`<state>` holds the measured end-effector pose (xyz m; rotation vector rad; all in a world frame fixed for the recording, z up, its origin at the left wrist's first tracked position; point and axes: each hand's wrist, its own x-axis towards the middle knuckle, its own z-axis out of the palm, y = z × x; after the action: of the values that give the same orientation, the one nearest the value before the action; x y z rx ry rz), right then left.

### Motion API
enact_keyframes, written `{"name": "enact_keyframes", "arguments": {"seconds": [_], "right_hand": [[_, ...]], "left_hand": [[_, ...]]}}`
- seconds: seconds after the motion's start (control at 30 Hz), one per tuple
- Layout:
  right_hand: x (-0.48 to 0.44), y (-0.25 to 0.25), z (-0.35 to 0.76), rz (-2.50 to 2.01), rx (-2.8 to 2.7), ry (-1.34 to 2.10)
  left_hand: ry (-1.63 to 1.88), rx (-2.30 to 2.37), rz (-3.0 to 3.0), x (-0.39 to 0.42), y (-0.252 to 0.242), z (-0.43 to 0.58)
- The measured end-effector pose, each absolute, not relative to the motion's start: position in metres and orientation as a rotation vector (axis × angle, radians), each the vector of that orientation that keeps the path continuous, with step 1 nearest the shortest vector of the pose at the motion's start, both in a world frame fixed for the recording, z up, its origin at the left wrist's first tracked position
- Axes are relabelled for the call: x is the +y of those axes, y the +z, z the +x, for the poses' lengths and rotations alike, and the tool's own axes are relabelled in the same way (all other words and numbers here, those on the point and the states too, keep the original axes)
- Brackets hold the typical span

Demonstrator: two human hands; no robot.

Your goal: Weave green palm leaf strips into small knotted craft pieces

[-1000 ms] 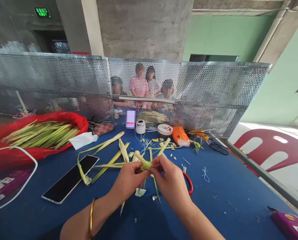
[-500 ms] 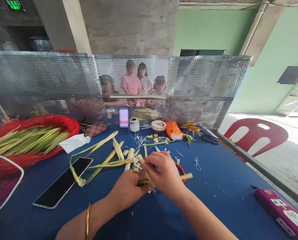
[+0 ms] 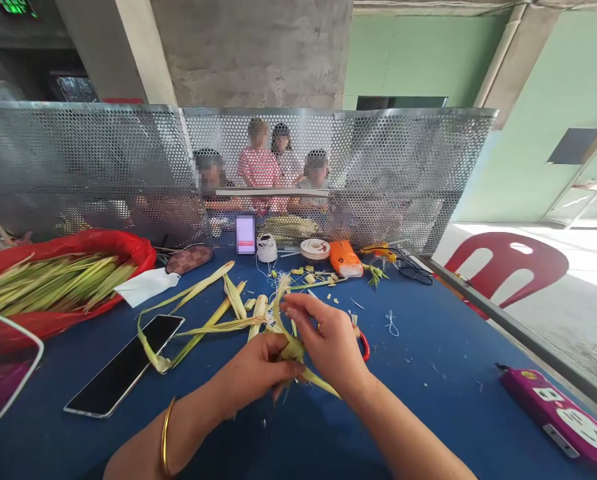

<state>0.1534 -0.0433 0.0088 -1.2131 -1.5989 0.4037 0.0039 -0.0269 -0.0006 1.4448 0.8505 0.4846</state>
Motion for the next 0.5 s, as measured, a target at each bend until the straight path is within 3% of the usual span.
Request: {"name": "enact_keyframes", "arguments": {"seconds": [0.17, 0.23, 0.37, 0.5], "right_hand": [[-0.041, 0.018, 0.174, -1.297, -1.539, -0.354], [-0.041, 0.019, 0.174, -1.356, -1.639, -0.293], [-0.039, 0.011, 0.158, -1.4, -2.051, 0.154], [-0.04, 0.004, 0.148, -1.488, -2.107, 0.153]], "left_hand": [[0.686, 0.867, 1.161, -0.018, 0.004, -0.002], [0.792, 0.866, 1.123, -0.014, 0.003, -0.005], [0.899, 0.89, 1.118, -0.01, 0.0, -0.005], [0.879, 0.885, 1.144, -0.011, -0.001, -0.004]]}}
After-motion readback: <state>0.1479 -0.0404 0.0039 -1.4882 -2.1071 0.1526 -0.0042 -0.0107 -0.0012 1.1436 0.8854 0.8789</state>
